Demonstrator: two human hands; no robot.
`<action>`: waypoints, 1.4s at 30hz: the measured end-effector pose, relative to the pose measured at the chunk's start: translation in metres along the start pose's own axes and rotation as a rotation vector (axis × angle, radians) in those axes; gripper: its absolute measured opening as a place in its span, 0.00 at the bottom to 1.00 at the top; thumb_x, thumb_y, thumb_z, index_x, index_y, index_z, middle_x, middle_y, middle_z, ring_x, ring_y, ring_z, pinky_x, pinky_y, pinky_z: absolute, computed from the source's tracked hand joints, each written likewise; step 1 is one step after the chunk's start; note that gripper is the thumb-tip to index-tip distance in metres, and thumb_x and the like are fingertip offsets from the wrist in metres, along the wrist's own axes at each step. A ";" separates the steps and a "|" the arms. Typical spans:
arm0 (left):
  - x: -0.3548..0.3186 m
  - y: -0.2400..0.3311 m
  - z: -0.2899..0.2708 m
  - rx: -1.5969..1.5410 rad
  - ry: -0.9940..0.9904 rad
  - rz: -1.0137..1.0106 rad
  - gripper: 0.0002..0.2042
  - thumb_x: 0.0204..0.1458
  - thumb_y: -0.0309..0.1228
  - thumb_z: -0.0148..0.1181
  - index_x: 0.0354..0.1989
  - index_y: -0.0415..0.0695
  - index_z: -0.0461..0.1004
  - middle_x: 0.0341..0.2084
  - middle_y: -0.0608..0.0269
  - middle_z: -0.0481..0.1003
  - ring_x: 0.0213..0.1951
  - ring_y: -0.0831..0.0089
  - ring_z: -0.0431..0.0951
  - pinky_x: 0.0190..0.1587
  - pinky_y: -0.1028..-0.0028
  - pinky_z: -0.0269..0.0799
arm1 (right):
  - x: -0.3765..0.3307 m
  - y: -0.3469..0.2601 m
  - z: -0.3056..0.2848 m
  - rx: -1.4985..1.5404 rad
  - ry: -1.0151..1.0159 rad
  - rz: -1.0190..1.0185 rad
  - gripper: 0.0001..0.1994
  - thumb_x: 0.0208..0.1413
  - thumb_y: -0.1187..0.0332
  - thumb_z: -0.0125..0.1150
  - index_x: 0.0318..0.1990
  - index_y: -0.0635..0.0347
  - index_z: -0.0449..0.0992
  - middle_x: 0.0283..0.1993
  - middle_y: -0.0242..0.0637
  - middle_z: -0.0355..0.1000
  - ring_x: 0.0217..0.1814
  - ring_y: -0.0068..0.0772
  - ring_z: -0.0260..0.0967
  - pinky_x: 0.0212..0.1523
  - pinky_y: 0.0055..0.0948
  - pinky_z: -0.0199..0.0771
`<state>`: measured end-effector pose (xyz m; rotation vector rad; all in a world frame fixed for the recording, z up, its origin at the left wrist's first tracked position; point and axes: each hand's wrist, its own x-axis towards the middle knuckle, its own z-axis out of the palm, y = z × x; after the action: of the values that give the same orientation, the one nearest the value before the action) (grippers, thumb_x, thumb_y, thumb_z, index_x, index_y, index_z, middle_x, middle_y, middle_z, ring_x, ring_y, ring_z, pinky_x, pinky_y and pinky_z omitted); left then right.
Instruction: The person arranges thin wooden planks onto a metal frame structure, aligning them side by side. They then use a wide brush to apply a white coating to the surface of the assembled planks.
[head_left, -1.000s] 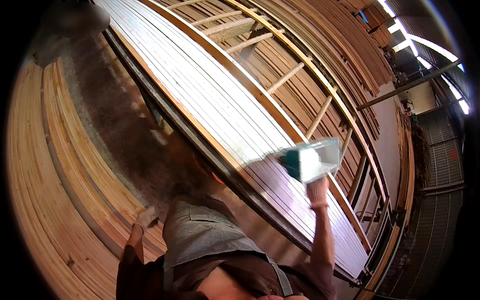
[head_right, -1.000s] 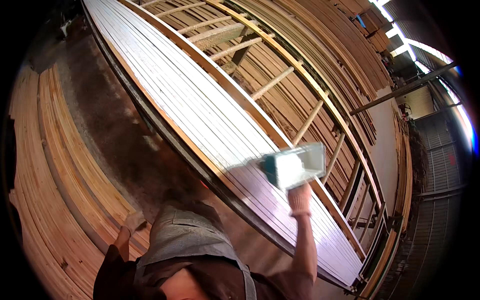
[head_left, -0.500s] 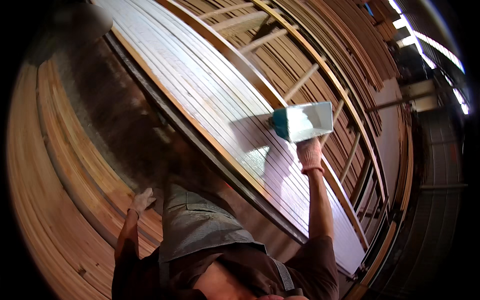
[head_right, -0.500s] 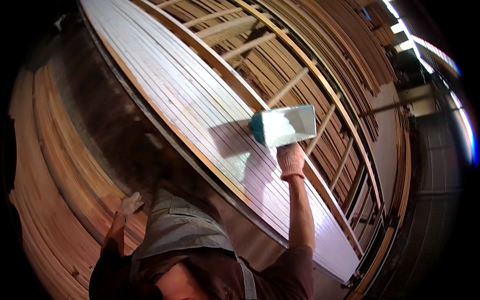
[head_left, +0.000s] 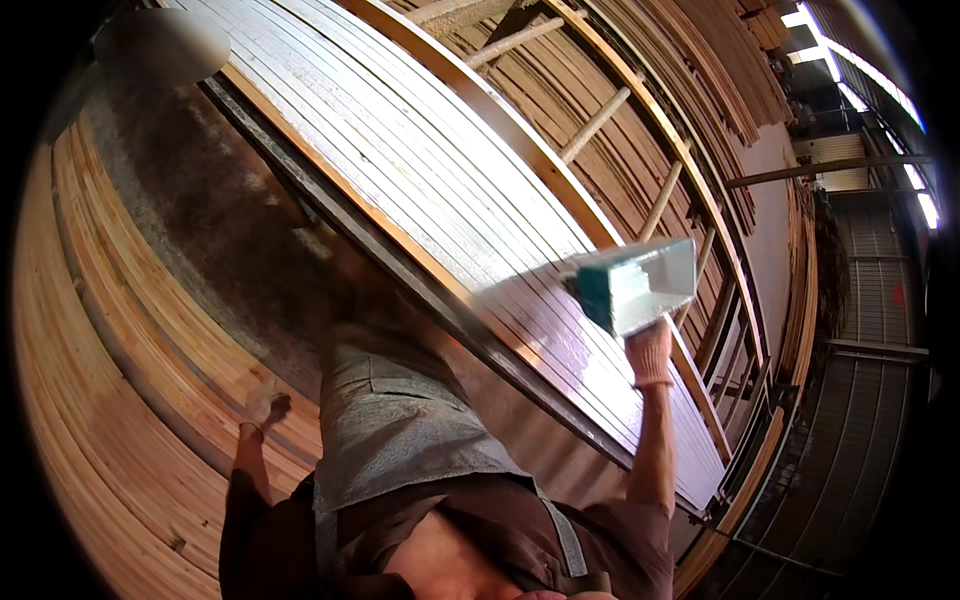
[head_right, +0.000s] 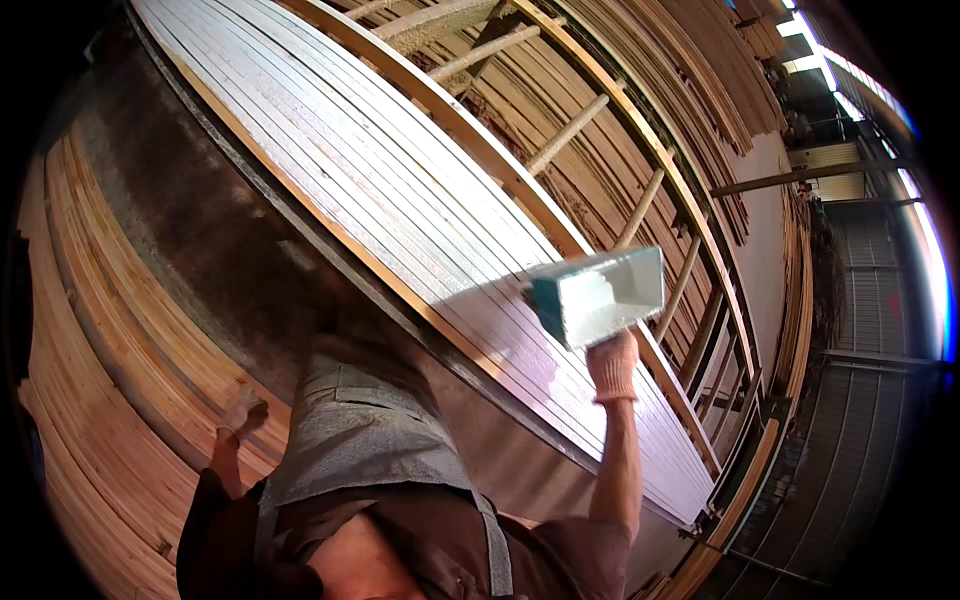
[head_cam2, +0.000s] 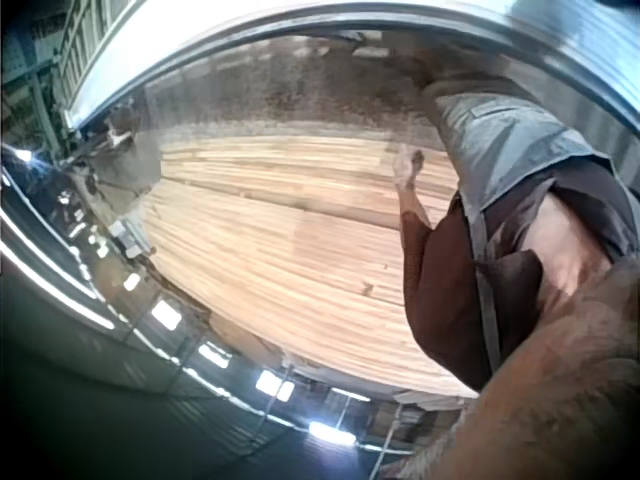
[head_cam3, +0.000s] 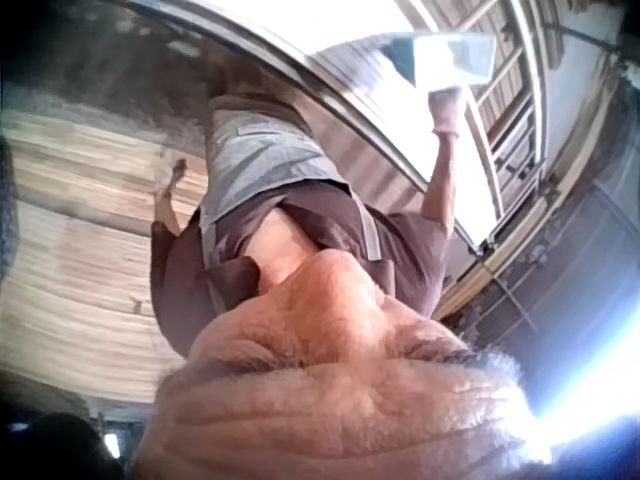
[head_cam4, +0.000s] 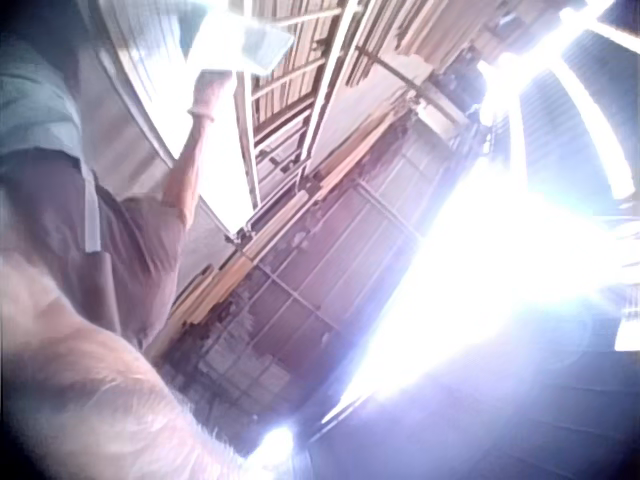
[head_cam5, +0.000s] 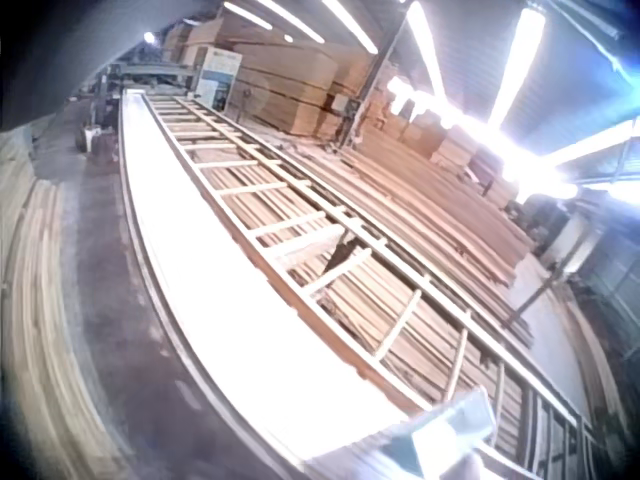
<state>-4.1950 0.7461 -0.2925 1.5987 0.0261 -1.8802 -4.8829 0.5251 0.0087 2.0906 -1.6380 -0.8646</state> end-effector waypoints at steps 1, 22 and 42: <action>-0.006 -0.016 -0.001 0.068 0.030 -0.111 0.18 0.62 0.48 0.58 0.28 0.47 0.67 0.27 0.65 0.69 0.25 0.71 0.72 0.28 0.71 0.71 | -0.032 0.012 0.015 -0.152 0.278 -0.117 0.16 0.61 0.65 0.50 0.50 0.55 0.81 0.49 0.35 0.81 0.52 0.36 0.76 0.54 0.38 0.72; -0.015 0.077 0.008 -0.066 0.030 -0.040 0.16 0.67 0.46 0.51 0.30 0.51 0.62 0.18 0.76 0.59 0.18 0.84 0.57 0.21 0.77 0.50 | 0.358 -0.171 -0.244 0.165 0.417 -0.321 0.16 0.64 0.69 0.49 0.53 0.65 0.79 0.53 0.49 0.78 0.51 0.45 0.80 0.48 0.41 0.83; 0.012 0.019 0.023 0.319 0.054 -0.139 0.30 0.59 0.57 0.59 0.51 0.39 0.77 0.35 0.56 0.81 0.30 0.68 0.80 0.31 0.71 0.73 | -0.156 0.030 0.050 0.510 -0.061 0.302 0.15 0.57 0.70 0.54 0.50 0.58 0.80 0.48 0.45 0.79 0.53 0.49 0.75 0.54 0.43 0.73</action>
<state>-4.2059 0.7159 -0.2893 1.9033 -0.1497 -2.0248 -4.9608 0.6714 0.0283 2.0409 -2.3230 -0.4455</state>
